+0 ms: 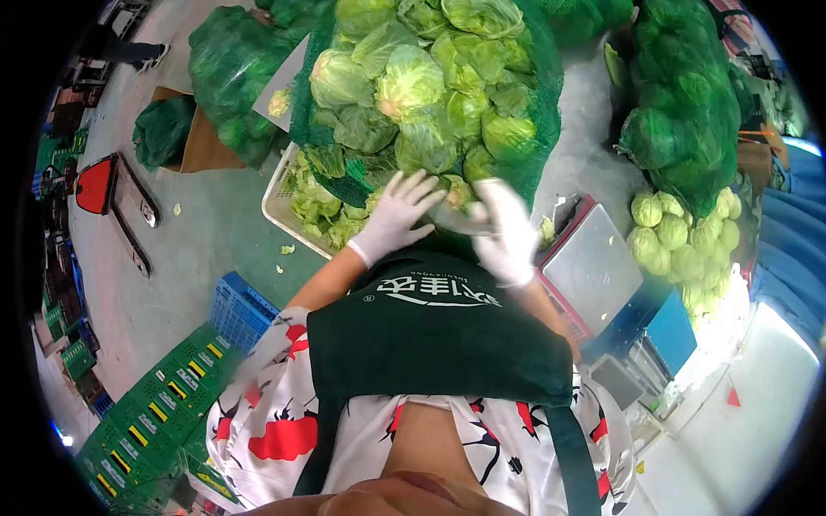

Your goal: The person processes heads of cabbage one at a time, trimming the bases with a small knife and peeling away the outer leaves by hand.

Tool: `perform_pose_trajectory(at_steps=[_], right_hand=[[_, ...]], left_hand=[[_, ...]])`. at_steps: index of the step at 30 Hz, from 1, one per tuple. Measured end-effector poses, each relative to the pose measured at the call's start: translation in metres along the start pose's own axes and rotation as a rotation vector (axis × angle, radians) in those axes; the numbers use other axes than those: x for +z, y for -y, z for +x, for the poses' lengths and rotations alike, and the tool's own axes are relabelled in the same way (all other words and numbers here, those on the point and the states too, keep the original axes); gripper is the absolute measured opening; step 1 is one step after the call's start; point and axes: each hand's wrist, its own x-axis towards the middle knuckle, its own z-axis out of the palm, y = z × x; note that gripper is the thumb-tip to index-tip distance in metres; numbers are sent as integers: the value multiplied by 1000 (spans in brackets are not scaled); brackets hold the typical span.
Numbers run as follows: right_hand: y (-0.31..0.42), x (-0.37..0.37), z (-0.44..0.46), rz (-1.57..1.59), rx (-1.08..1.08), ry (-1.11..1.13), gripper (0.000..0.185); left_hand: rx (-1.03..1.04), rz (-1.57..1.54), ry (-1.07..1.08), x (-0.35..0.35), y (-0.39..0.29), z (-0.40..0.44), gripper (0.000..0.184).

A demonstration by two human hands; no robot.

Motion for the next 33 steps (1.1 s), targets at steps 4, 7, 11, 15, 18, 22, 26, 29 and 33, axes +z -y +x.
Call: perform_pose_trajectory(at_steps=[4, 7, 11, 15, 18, 22, 26, 29, 33], right_hand=[[1, 64, -8, 282, 181, 251, 24], [-60, 71, -42, 64, 424, 203, 16], [-74, 51, -61, 44, 670, 386, 20], [-68, 73, -67, -94, 640, 373, 25], [-78, 95, -76, 25, 676, 352, 33], [-60, 67, -45, 432, 1063, 527, 38], [-37, 54, -16, 837, 1146, 712, 46], [-42, 87, -26, 574, 1057, 661, 40], [-53, 97, -62, 327, 570, 343, 30]], left_hand=[[-24, 283, 150, 28, 42, -41, 66], [-323, 286, 87, 34, 87, -105, 58], [-459, 55, -149, 17, 72, -102, 55], [-477, -493, -1, 42, 13, -33, 86], [-616, -767, -10, 77, 5, -2, 128], [-694, -665, -41, 61, 6, -4, 119], [-662, -267, -147, -3, -9, -13, 111], [-745, -142, -35, 2, -3, -5, 109], [-737, -313, -91, 41, -14, 0, 120]])
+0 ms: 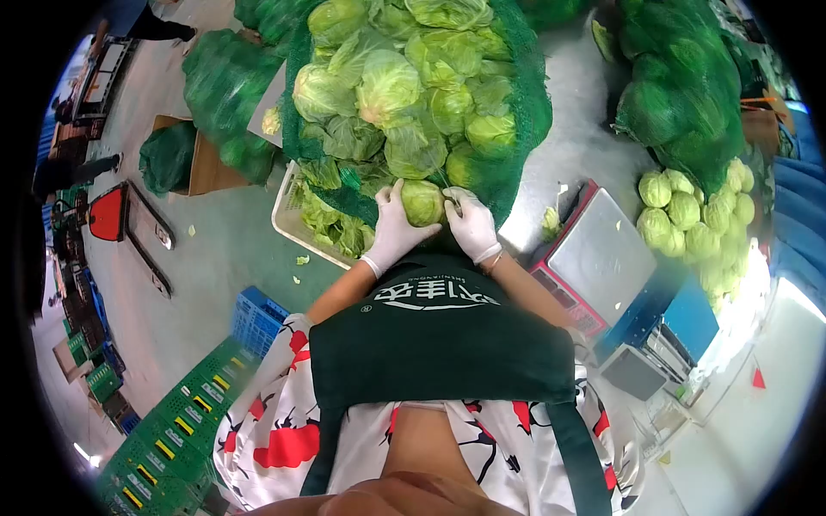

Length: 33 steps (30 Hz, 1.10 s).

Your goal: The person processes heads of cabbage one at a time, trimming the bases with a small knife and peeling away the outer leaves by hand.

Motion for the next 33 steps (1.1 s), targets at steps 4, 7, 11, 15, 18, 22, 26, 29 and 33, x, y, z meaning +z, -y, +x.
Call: perform_pose_trajectory(at_steps=[4, 7, 11, 15, 18, 22, 26, 29, 33], right_hand=[[0, -15, -24, -166, -57, -62, 19], [-12, -19, -33, -305, 2, 77, 17], [-10, -17, -37, -388, 49, 201, 23], [-4, -12, -32, -414, 14, 212, 21], [-12, -4, -28, -479, 18, 227, 19], [-20, 2, -28, -551, 75, 250, 18], [-20, -1, -22, -596, 157, 330, 20], [-22, 2, -16, -604, 175, 342, 25], [-63, 19, -4, -672, 126, 471, 23]], left_hand=[[83, 242, 201, -16, -12, 9, 124], [-74, 171, 217, -13, -9, 11, 125], [-112, 50, 164, -10, -5, 6, 122], [-45, 50, 159, -5, 1, 6, 121], [24, 81, 144, -1, 0, 5, 120], [3, 85, 154, 0, -8, 3, 118], [29, 103, 148, 1, -10, 5, 118], [25, 102, 146, 2, -8, 5, 118], [58, 74, 114, 4, -9, -2, 118]])
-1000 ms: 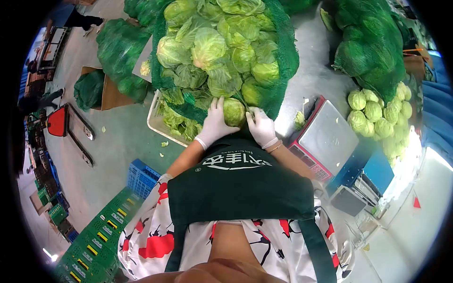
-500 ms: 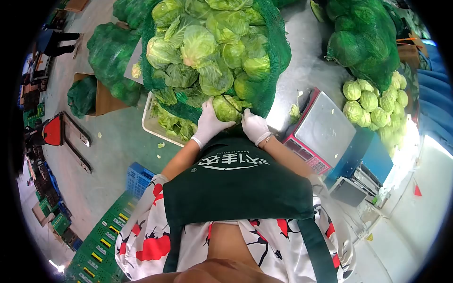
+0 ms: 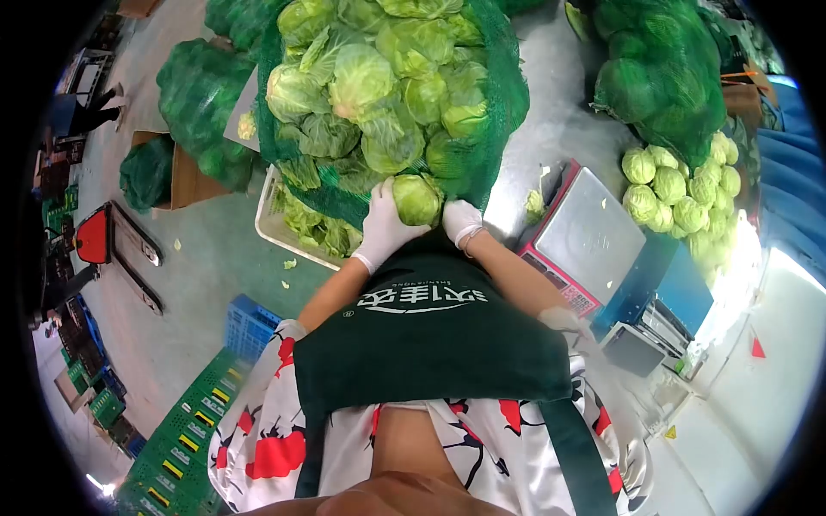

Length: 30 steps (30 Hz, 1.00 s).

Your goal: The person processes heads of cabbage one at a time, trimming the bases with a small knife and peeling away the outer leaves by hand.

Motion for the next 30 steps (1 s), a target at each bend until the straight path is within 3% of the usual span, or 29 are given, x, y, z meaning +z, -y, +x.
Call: perform_pose_trajectory(at_steps=[7, 10, 11, 15, 18, 20, 22, 23, 26, 30], right_hand=[[-10, 12, -7, 252, 28, -106, 24], [-10, 8, -2, 261, 41, -49, 27], [-14, 12, 1, 264, 46, -26, 29], [-19, 7, -1, 283, 18, -12, 35], [7, -55, -32, 639, 175, 218, 44], [4, -35, -32, 666, 102, 91, 47], [34, -67, -61, 824, 117, -9, 45], [36, -52, -61, 834, 35, -127, 44], [55, -53, -56, 666, -68, -171, 50], [67, -48, -34, 431, -57, -77, 56]], left_hand=[[-242, -168, -48, 0, 54, -21, 122], [-642, -728, -41, 1, 47, -13, 116], [-674, -842, -45, -1, 41, -16, 104], [-587, -982, 58, -9, 52, -32, 95], [-568, -1343, 86, -10, 60, -41, 95], [-649, -1238, 32, -10, 59, -41, 90], [-743, -1038, -33, -9, 45, -31, 88], [-727, -1101, -21, -13, 41, -29, 88], [-423, -1080, 96, -7, 68, -19, 88], [-312, -975, 241, -20, 81, 1, 88]])
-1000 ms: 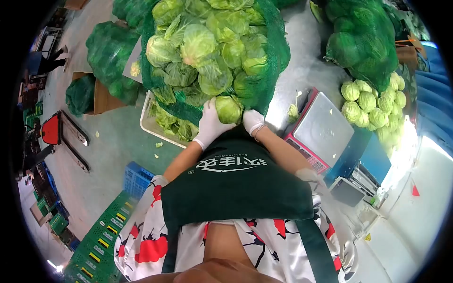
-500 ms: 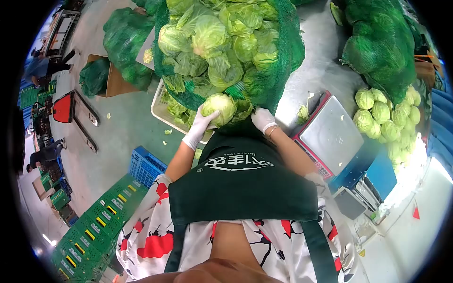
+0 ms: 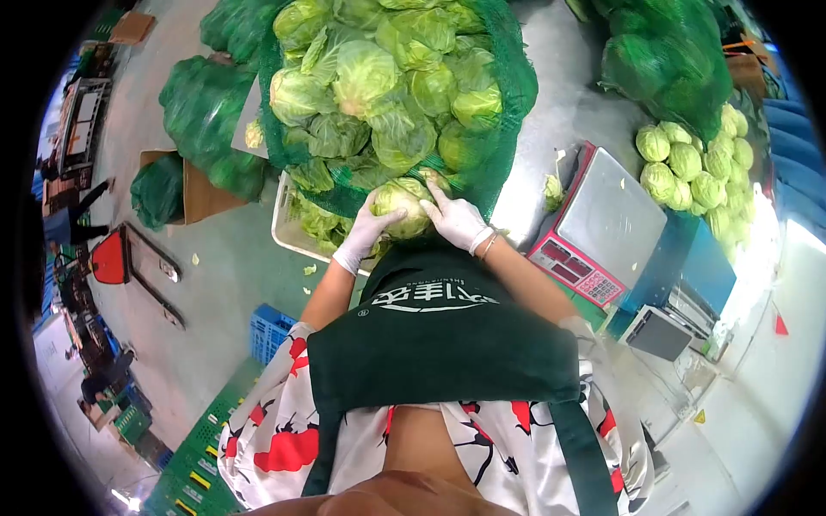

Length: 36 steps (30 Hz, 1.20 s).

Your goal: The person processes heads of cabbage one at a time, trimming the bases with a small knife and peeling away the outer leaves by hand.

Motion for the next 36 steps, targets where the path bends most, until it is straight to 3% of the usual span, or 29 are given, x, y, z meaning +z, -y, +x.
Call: perform_pose_trajectory(at_steps=[3, 5, 7, 9, 11, 13, 16, 18, 20, 21, 24, 26, 28, 30, 34, 35, 36], right_hand=[[9, 3, 2, -28, 45, 21, 54], [-10, 21, 10, 229, 3, -146, 48], [-8, 16, 7, 307, 108, -221, 39], [-2, 16, -1, 309, 53, -268, 39], [-12, 31, 0, 216, -30, -409, 36], [3, 33, -4, 33, 19, -403, 33], [15, 50, 0, -89, -65, -514, 25], [20, 59, -1, -123, -128, -512, 22], [35, 60, -11, -132, -263, -481, 21], [36, 65, -13, -147, -252, -488, 21], [24, 68, -13, -184, -203, -541, 19], [10, 60, -18, -183, -152, -607, 14], [-27, 50, -15, -159, 166, -723, 18], [-57, 32, -20, -139, 274, -731, 23], [-18, 2, -34, -337, 311, -557, 47], [1, 1, -37, -297, 245, -575, 50], [16, 5, -41, -217, 37, -668, 48]], left_hand=[[-14, 24, 89, -8, -3, 9, 90], [14, 68, 120, -13, -1, 12, 91], [49, 101, 150, -17, -2, 15, 91], [87, 110, 177, -19, 2, 16, 91], [160, 129, 124, -27, 16, 15, 90], [198, 212, 1, -32, 17, 4, 94], [91, -57, -208, -26, 15, -25, 101], [81, -41, -267, -21, 25, -31, 115], [215, 134, -290, -15, 61, -27, 125], [165, 23, -310, -10, 63, -25, 128], [111, 90, -233, -19, 57, -22, 125], [152, 288, -250, -19, 54, -24, 124], [170, 488, -220, -23, 30, -34, 125], [299, 637, -175, -29, 18, -32, 125], [321, 901, -99, -5, -29, -33, 124], [325, 904, -129, 3, -31, -26, 123], [331, 939, -129, 8, -29, -20, 123]])
